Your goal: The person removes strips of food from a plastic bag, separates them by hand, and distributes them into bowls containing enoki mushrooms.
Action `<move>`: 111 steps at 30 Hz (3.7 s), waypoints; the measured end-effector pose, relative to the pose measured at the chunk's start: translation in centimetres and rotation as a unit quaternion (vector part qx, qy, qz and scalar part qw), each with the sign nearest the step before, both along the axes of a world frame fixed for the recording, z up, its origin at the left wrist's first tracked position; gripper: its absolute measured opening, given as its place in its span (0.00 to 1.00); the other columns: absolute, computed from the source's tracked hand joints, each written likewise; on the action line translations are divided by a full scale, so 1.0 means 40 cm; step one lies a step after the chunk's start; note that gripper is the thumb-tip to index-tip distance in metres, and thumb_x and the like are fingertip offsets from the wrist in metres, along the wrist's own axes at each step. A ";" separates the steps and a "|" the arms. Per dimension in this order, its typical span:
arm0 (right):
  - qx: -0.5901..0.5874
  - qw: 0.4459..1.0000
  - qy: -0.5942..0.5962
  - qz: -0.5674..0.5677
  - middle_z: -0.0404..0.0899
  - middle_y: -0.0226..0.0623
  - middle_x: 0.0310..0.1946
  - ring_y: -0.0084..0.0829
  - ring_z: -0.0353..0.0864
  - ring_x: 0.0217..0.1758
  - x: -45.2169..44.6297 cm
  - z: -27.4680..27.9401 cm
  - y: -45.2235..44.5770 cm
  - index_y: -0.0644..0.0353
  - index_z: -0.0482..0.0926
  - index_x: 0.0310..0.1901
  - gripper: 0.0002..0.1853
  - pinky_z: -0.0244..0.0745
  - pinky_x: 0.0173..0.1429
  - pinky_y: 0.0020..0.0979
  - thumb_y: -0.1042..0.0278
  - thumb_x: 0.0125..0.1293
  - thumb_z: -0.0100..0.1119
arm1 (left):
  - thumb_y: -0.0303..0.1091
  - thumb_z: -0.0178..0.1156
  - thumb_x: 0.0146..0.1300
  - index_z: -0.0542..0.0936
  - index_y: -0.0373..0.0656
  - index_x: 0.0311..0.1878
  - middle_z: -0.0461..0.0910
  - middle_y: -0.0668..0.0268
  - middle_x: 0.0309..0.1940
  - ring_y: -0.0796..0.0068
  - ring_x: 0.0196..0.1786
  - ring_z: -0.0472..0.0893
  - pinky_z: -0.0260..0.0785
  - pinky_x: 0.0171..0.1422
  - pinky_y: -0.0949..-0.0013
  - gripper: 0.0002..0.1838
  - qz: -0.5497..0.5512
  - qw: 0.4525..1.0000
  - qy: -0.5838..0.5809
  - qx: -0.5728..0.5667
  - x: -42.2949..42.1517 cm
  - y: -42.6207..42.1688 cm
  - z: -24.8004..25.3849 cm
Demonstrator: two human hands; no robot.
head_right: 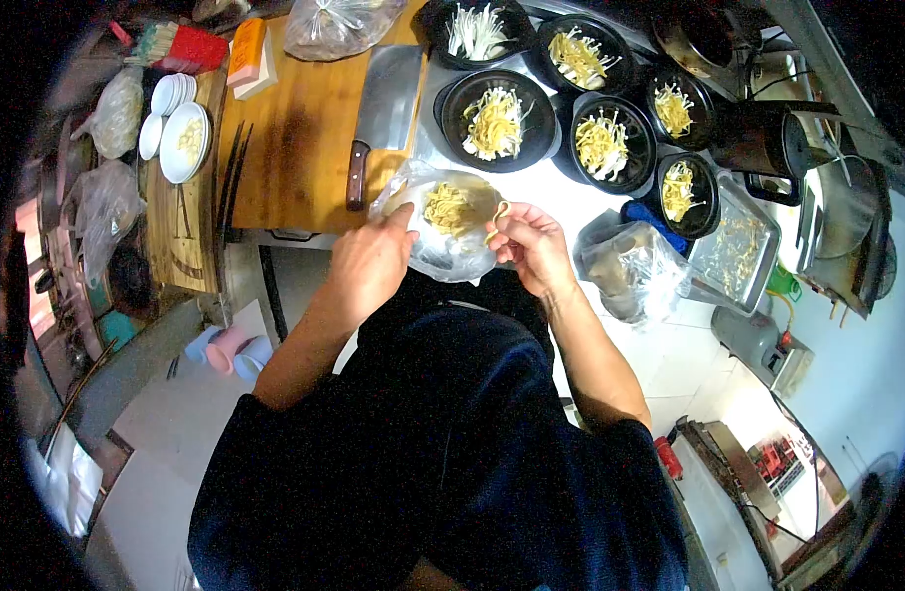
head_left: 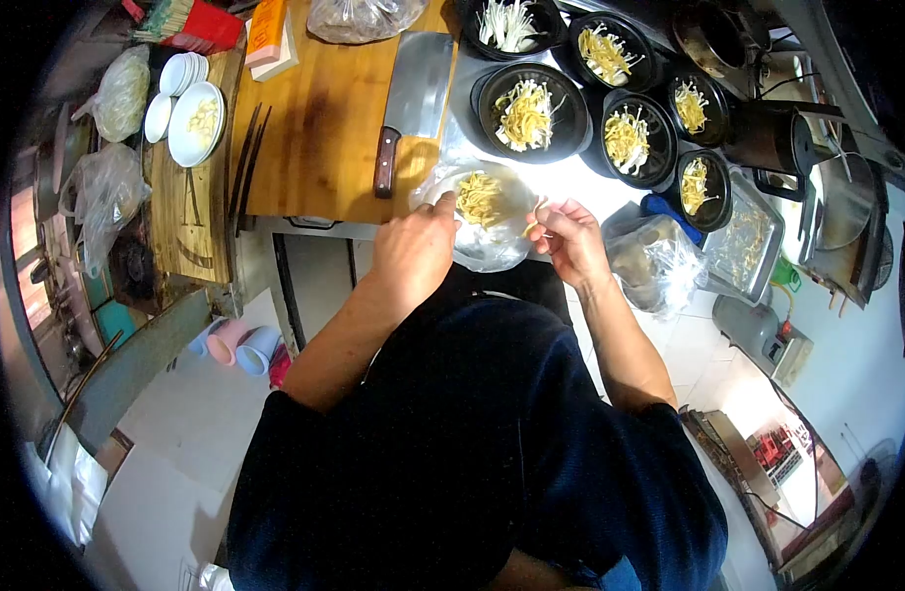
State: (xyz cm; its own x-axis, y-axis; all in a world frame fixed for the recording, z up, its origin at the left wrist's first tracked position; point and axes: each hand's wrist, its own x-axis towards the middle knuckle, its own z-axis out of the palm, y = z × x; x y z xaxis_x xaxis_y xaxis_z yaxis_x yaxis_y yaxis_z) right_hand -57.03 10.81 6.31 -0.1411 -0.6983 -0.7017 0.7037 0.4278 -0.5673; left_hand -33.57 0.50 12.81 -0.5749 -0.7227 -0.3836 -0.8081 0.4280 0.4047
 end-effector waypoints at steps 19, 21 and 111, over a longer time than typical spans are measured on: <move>-0.005 0.701 0.624 0.346 0.87 0.54 0.32 0.57 0.89 0.37 0.171 -0.162 -0.046 0.60 0.85 0.36 0.13 0.85 0.45 0.51 0.58 0.62 0.72 | 0.39 0.59 0.75 0.82 0.40 0.57 0.88 0.49 0.33 0.45 0.36 0.88 0.79 0.42 0.43 0.15 -0.048 0.998 -0.022 0.036 0.015 0.074 -0.117; -0.001 0.705 0.628 0.331 0.87 0.54 0.31 0.58 0.89 0.37 0.170 -0.181 -0.052 0.59 0.85 0.36 0.13 0.85 0.45 0.51 0.58 0.62 0.71 | 0.39 0.59 0.75 0.81 0.40 0.57 0.88 0.48 0.34 0.44 0.37 0.88 0.79 0.43 0.43 0.15 -0.043 0.998 -0.006 0.042 0.017 0.073 -0.110; -0.017 0.669 0.603 0.433 0.89 0.52 0.33 0.50 0.92 0.39 0.077 -0.152 -0.110 0.63 0.82 0.54 0.25 0.86 0.48 0.47 0.56 0.60 0.68 | 0.32 0.62 0.70 0.70 0.30 0.73 0.89 0.46 0.41 0.42 0.39 0.88 0.82 0.47 0.46 0.30 0.096 0.988 0.093 0.082 0.038 0.060 -0.325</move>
